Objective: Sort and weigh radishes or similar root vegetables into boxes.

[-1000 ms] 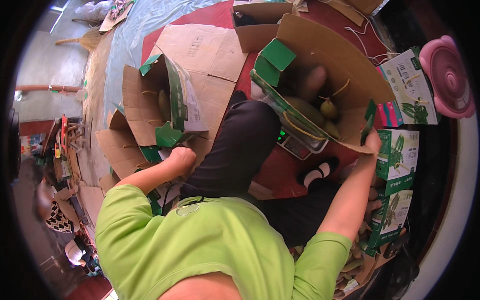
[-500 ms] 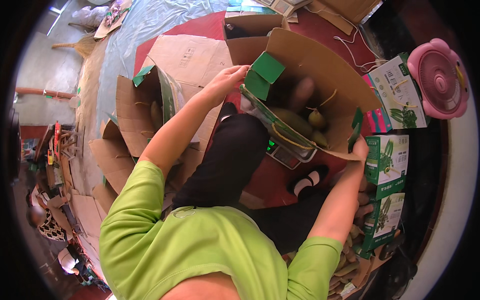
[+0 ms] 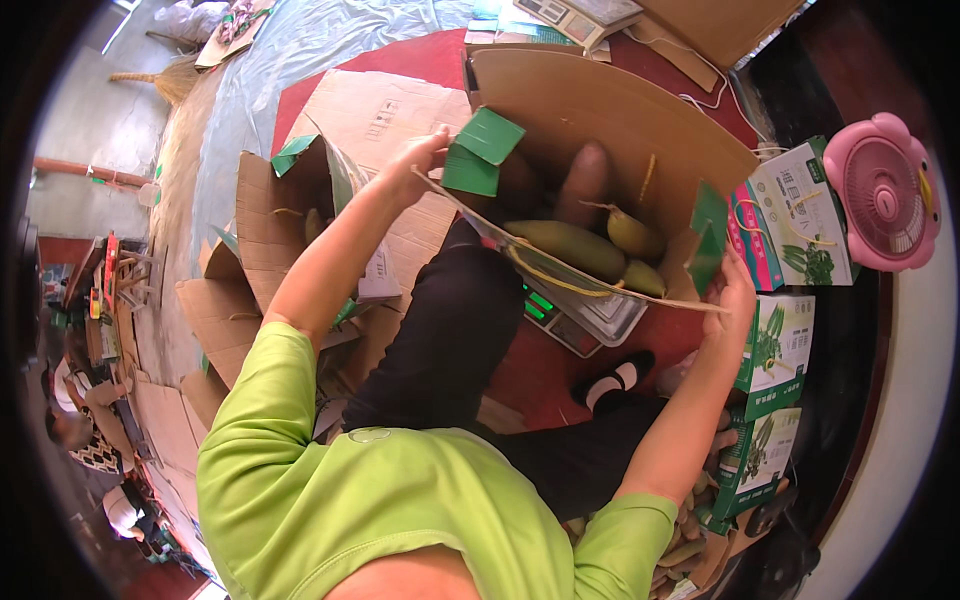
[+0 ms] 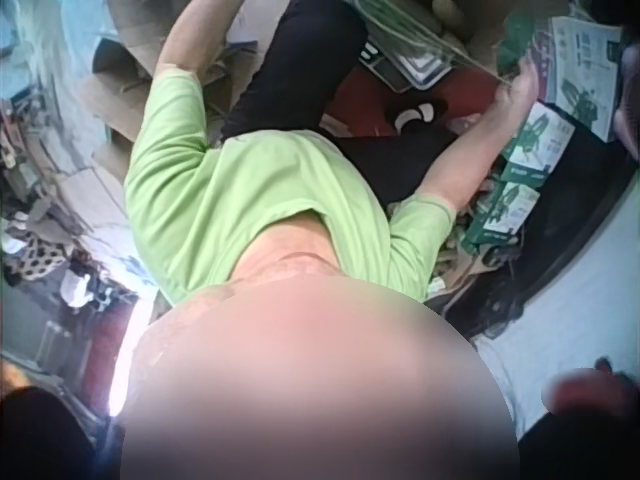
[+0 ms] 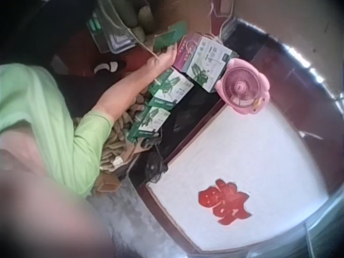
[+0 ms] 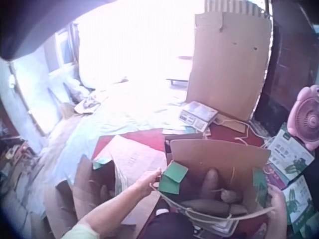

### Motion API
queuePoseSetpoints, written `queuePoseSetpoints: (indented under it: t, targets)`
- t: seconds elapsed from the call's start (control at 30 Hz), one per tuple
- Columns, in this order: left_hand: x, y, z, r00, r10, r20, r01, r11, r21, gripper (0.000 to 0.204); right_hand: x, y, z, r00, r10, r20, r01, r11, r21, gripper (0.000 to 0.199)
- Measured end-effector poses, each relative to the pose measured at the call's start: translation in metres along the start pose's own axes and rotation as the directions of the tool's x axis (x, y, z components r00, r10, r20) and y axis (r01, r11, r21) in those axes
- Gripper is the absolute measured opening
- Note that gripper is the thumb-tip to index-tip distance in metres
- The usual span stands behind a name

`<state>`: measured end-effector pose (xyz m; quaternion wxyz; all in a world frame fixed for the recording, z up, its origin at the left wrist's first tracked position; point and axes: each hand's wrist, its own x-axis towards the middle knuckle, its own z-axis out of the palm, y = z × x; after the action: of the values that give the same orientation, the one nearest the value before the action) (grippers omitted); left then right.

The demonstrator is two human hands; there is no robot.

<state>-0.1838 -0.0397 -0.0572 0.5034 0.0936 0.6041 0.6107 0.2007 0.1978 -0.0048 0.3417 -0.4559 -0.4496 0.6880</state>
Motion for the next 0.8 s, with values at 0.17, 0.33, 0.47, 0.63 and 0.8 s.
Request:
queuePoseSetpoints:
  t: [0.17, 0.33, 0.47, 0.63, 0.8]
  targets:
    - [0.013, 0.019, -0.071, 0.989, -0.036, -0.142, 0.026, 0.997, -0.069, 0.044, -0.025, 0.001, 0.083, 0.981, -0.004, 0.195, 0.022, 0.996, -0.089, 0.033]
    - [0.050, 0.034, -0.187, 0.981, -0.088, -0.174, 0.063, 0.987, -0.147, 0.052, -0.026, 0.042, 0.160, 0.944, 0.059, 0.325, 0.012, 0.977, -0.213, 0.039]
    - [0.064, 0.040, -0.317, 0.837, 0.116, -0.535, -0.145, 0.989, -0.012, 0.041, -0.026, 0.079, 0.237, 0.872, 0.206, 0.443, -0.109, 0.966, -0.235, 0.047]
    - [0.033, 0.061, -0.458, 0.900, 0.092, -0.426, -0.141, 0.986, -0.085, 0.046, -0.016, 0.116, 0.309, 0.791, 0.156, 0.592, -0.054, 0.981, -0.186, 0.054]
    - [0.066, 0.046, -0.405, 0.922, -0.109, -0.370, 0.072, 0.991, -0.112, 0.057, 0.007, 0.196, 0.312, 0.797, 0.243, 0.553, 0.007, 0.912, -0.410, 0.062]
